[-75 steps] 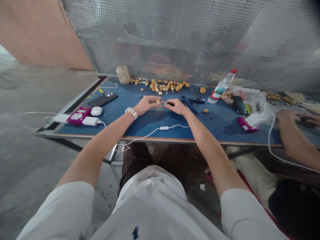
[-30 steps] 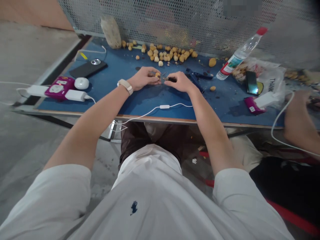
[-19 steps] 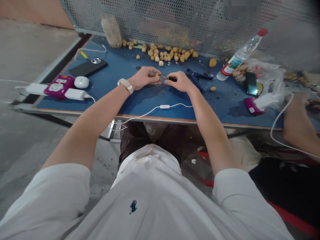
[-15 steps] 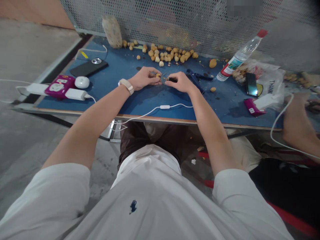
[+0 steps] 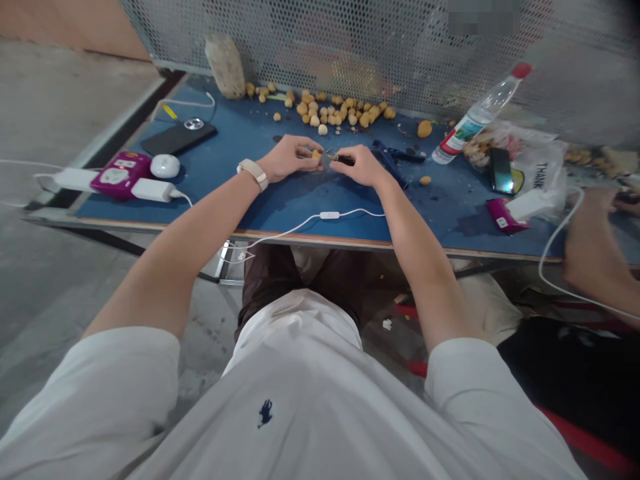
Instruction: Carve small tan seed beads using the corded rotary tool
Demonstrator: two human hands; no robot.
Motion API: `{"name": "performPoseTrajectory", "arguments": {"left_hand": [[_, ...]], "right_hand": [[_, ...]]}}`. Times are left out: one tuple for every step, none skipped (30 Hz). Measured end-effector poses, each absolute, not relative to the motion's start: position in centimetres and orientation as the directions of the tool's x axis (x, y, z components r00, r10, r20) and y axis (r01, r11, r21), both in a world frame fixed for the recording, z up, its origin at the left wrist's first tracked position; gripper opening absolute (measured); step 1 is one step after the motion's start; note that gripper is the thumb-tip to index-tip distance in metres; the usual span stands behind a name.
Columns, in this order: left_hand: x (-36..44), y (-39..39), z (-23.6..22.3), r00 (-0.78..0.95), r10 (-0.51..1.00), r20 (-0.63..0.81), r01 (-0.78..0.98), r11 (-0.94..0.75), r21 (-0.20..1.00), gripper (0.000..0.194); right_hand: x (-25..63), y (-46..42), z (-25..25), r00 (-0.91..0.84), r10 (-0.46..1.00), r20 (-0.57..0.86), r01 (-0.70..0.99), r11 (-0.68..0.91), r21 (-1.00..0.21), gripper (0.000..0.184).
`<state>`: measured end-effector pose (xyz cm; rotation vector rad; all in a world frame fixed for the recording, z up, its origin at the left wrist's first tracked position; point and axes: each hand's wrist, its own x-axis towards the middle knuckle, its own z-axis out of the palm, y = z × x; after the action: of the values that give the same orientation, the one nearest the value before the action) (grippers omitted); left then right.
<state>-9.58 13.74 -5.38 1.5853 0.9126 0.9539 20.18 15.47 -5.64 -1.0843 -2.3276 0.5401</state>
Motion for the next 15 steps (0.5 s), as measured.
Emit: {"name": "performPoseTrajectory", "arguments": {"left_hand": [[-9.59,13.81,-5.44,0.395,0.909,0.134,0.09,-0.183,0.979,0.034],[-9.6,13.87,-5.49,0.392,0.911,0.133,0.086,-0.18,0.98,0.035],[-9.6,13.92,-5.54,0.389,0.912,0.132,0.084,-0.178,0.981,0.036],[-9.61,13.96,-5.58,0.389,0.912,0.132,0.082,-0.177,0.981,0.036],[-9.61,13.98,-5.61,0.392,0.91,0.133,0.081,-0.179,0.981,0.036],[-9.61,13.99,-5.61,0.398,0.908,0.135,0.081,-0.182,0.98,0.036],[-9.62,13.97,-5.6,0.404,0.904,0.138,0.08,-0.185,0.98,0.035],[-9.61,13.93,-5.55,0.409,0.902,0.139,0.078,-0.187,0.979,0.035],[-9.6,13.86,-5.49,0.411,0.901,0.139,0.077,-0.186,0.979,0.034],[-9.57,13.77,-5.41,0.412,0.901,0.137,0.075,-0.183,0.98,0.033],[-9.54,13.67,-5.32,0.412,0.902,0.134,0.073,-0.179,0.981,0.032],[-9.5,13.56,-5.22,0.41,0.903,0.131,0.069,-0.174,0.982,0.032],[-9.45,13.45,-5.14,0.408,0.904,0.129,0.064,-0.169,0.983,0.032],[-9.39,13.35,-5.07,0.406,0.905,0.129,0.058,-0.166,0.984,0.032],[-9.34,13.29,-5.03,0.403,0.906,0.13,0.051,-0.164,0.985,0.033]], "right_hand": [[20.17,15.5,-5.65,-0.553,0.786,0.277,0.583,0.603,-0.544,0.061],[20.16,15.53,-5.67,-0.556,0.784,0.276,0.582,0.604,-0.544,0.06],[20.16,15.56,-5.69,-0.556,0.784,0.277,0.58,0.604,-0.546,0.06],[20.17,15.58,-5.71,-0.554,0.784,0.28,0.578,0.604,-0.549,0.061],[20.18,15.6,-5.73,-0.551,0.786,0.282,0.575,0.602,-0.553,0.062],[20.19,15.61,-5.74,-0.549,0.786,0.283,0.573,0.601,-0.557,0.063],[20.18,15.6,-5.74,-0.55,0.786,0.282,0.572,0.601,-0.558,0.064],[20.17,15.58,-5.74,-0.554,0.784,0.28,0.572,0.603,-0.556,0.065],[20.14,15.54,-5.73,-0.558,0.782,0.279,0.573,0.606,-0.553,0.066],[20.11,15.5,-5.71,-0.56,0.78,0.28,0.572,0.608,-0.55,0.068],[20.06,15.44,-5.68,-0.559,0.779,0.283,0.573,0.61,-0.547,0.069],[20.0,15.39,-5.66,-0.556,0.78,0.288,0.573,0.61,-0.547,0.07],[19.95,15.34,-5.62,-0.554,0.781,0.29,0.573,0.61,-0.547,0.071],[19.9,15.31,-5.59,-0.554,0.78,0.289,0.574,0.61,-0.546,0.072],[19.86,15.28,-5.56,-0.558,0.779,0.284,0.575,0.611,-0.544,0.073]]}}
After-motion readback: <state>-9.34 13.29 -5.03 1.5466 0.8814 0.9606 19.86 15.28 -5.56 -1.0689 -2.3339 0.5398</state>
